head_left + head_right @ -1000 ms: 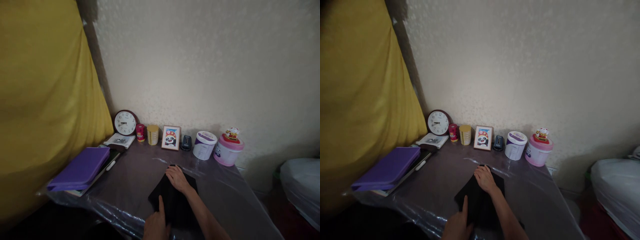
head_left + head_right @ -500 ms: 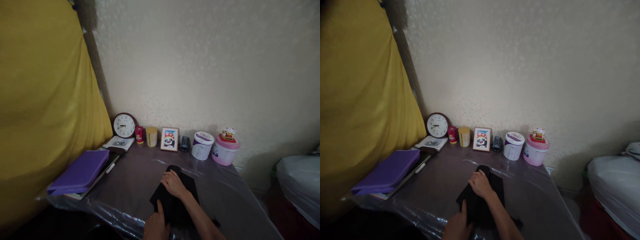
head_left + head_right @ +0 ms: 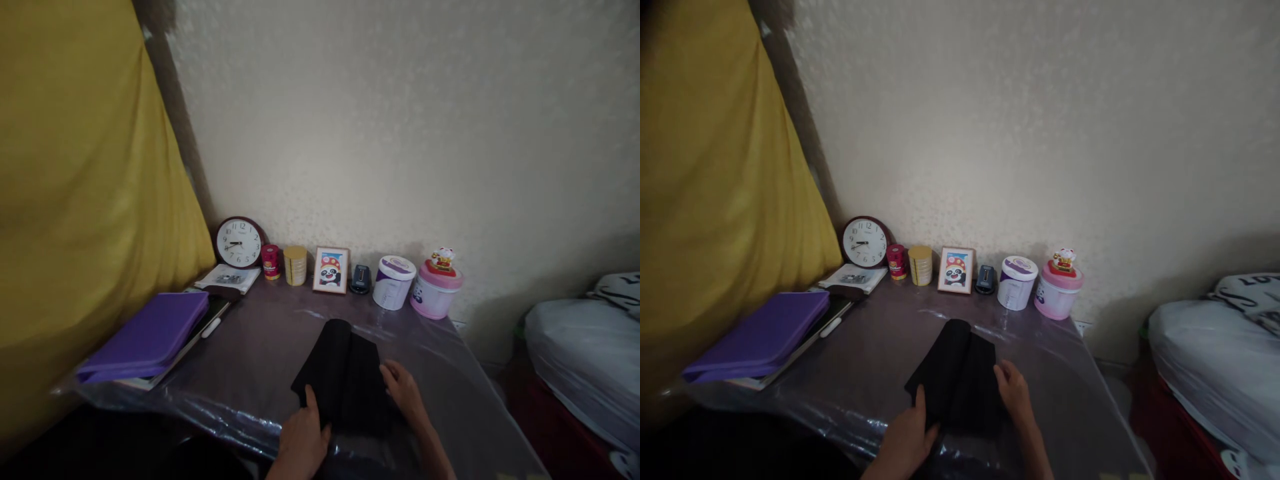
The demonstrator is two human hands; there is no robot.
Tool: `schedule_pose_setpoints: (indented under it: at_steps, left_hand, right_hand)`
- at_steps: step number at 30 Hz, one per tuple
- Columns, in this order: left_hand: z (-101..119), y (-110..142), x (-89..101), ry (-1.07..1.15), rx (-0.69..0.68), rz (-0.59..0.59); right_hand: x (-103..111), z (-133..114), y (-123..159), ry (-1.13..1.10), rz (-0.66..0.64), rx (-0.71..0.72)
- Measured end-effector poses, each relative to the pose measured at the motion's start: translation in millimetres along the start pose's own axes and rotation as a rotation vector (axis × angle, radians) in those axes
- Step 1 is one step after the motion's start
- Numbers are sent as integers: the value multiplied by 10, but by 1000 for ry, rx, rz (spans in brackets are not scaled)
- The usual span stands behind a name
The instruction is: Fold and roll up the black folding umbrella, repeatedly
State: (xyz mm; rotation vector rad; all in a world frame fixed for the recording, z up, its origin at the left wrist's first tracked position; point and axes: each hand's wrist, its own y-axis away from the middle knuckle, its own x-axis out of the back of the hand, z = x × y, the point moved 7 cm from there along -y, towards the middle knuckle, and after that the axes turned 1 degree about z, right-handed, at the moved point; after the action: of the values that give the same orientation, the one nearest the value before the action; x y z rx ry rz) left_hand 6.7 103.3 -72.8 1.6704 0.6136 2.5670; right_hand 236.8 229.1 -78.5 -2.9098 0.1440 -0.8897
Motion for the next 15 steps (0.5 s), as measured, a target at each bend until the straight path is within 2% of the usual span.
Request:
schedule_pose_setpoints:
  at_steps: [5, 11, 15]
  left_hand:
    - [3, -10, -16, -11, -27, 24]
    - [5, 2, -7, -1, -28, 6]
    - [13, 11, 27, -7, -28, -1]
  right_hand:
    - [-30, -46, 105, -23, -24, -2]
    - [-15, -77, 96, 1, 19, 10]
    - [-85, -107, 113, -16, 4, 13]
